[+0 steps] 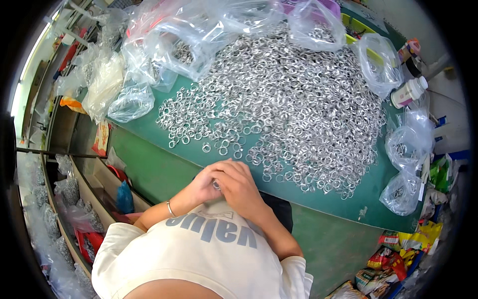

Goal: The person sorts and joins small metal rings on a green workbench by hand, picking up individual rings from a large pile and placing them into a purple tray.

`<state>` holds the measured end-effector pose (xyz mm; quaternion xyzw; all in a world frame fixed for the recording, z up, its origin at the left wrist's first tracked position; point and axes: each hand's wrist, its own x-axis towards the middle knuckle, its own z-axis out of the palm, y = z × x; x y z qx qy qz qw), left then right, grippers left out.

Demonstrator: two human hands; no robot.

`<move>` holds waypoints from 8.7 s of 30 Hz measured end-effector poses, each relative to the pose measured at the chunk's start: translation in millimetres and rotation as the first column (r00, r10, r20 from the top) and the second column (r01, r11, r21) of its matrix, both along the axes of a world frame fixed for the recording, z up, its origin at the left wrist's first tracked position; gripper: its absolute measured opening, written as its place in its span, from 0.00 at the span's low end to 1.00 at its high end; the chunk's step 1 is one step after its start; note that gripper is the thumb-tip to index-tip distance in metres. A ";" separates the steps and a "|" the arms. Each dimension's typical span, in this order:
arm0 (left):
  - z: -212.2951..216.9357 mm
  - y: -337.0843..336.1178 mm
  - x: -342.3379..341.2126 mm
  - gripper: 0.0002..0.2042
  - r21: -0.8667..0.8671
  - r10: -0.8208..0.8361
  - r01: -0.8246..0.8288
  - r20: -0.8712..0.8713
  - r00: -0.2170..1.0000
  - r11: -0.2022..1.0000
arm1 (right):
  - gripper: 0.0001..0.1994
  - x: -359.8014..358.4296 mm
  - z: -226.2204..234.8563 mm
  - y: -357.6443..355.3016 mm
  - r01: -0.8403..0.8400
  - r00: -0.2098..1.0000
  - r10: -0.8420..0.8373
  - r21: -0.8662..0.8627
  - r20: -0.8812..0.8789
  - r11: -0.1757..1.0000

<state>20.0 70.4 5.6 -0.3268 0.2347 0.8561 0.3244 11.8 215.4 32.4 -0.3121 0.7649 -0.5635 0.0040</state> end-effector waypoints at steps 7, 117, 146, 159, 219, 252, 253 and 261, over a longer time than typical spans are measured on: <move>-7.8 5.1 6.7 0.10 0.058 -0.115 0.122 -0.115 0.987 0.991 | 0.11 10.1 -23.5 75.1 0.495 0.869 -0.485 0.158 -0.098 0.854; 17.3 -95.6 -63.5 0.17 -0.930 -0.870 -0.365 -0.157 0.468 -0.029 | 0.10 -91.1 2.5 -14.7 0.368 0.929 -0.214 0.709 -0.301 0.601; 11.1 -91.2 -59.6 0.13 -0.954 -0.857 -0.297 -0.182 0.483 0.035 | 0.27 -121.3 -16.9 -51.4 0.126 0.984 0.002 0.702 -0.178 0.701; 8.9 -91.7 -59.9 0.13 -0.951 -0.847 -0.304 -0.209 0.488 0.059 | 0.20 -133.8 -10.9 -33.9 0.290 0.939 -0.341 0.460 0.031 0.839; 4.5 -83.9 -56.4 0.12 -0.928 -0.820 -0.319 -0.331 0.467 0.192 | 0.07 -147.5 -13.3 -49.6 0.093 0.994 -0.110 0.483 0.007 0.871; -5.3 -96.2 -54.9 0.10 -0.921 -0.768 -0.370 -0.323 0.553 0.121 | 0.15 -132.7 13.5 -52.1 -0.306 0.944 0.312 0.625 0.104 0.718; -5.7 -97.2 -53.8 0.10 -0.922 -0.768 -0.369 -0.319 0.555 0.116 | 0.14 -136.5 11.2 -47.7 -0.347 0.937 0.305 0.574 0.173 0.742; -3.5 -94.8 -59.1 0.10 -0.928 -0.803 -0.365 -0.273 0.530 0.074 | 0.23 -184.6 -21.0 -115.0 -0.006 0.961 0.146 0.511 -0.234 0.859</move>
